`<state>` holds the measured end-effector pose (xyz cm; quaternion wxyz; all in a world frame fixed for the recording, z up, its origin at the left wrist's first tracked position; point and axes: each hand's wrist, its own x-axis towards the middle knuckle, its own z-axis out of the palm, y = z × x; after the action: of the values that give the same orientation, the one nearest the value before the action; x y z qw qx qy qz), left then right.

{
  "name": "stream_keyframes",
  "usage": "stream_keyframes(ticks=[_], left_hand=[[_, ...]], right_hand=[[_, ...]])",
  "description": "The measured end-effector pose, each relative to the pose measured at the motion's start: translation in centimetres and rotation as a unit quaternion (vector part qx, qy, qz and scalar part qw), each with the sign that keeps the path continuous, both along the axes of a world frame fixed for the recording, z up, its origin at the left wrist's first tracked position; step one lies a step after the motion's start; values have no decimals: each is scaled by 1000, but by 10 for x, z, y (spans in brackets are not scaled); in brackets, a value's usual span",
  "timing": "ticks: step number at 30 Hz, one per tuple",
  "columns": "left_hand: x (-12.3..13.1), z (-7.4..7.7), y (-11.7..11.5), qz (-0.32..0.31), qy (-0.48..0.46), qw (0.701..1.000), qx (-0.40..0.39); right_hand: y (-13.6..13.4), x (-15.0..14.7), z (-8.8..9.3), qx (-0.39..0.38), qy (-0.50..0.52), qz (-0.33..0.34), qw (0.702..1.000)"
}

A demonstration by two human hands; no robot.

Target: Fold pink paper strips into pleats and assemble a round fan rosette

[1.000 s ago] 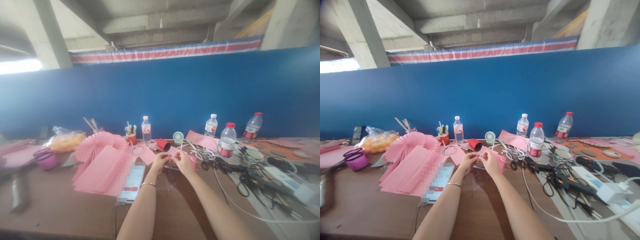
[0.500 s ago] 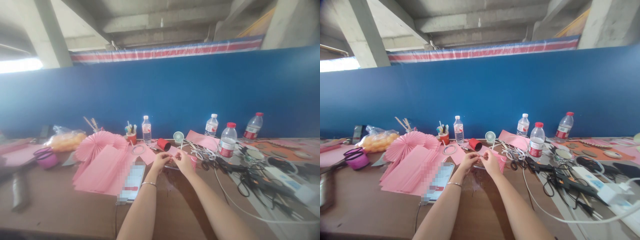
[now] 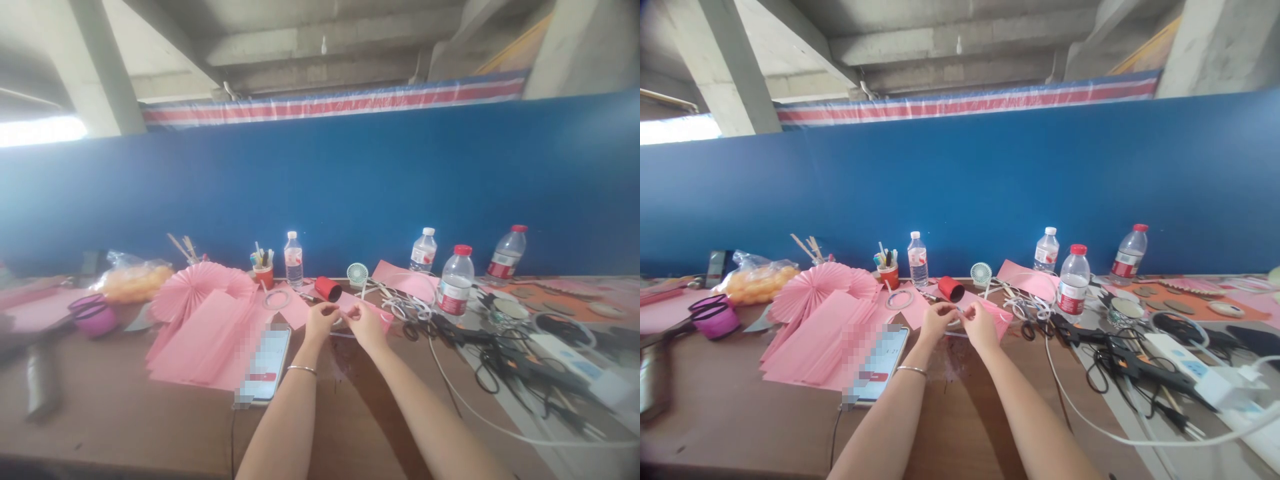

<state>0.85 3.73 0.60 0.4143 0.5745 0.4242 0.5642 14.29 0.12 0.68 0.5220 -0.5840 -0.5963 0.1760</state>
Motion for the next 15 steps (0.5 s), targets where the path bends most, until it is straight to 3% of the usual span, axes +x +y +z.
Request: stream_keyframes(ticks=[2, 9, 15], left_hand=[[-1, 4, 0, 13, -24, 1000, -12], [-2, 9, 0, 60, -61, 996, -26], [1, 9, -2, 18, -203, 977, -69]], right_hand=[[-1, 3, 1, -11, -14, -16, 1000], [-1, 11, 3, -31, -18, 41, 999], [2, 12, 0, -48, 21, 43, 998]])
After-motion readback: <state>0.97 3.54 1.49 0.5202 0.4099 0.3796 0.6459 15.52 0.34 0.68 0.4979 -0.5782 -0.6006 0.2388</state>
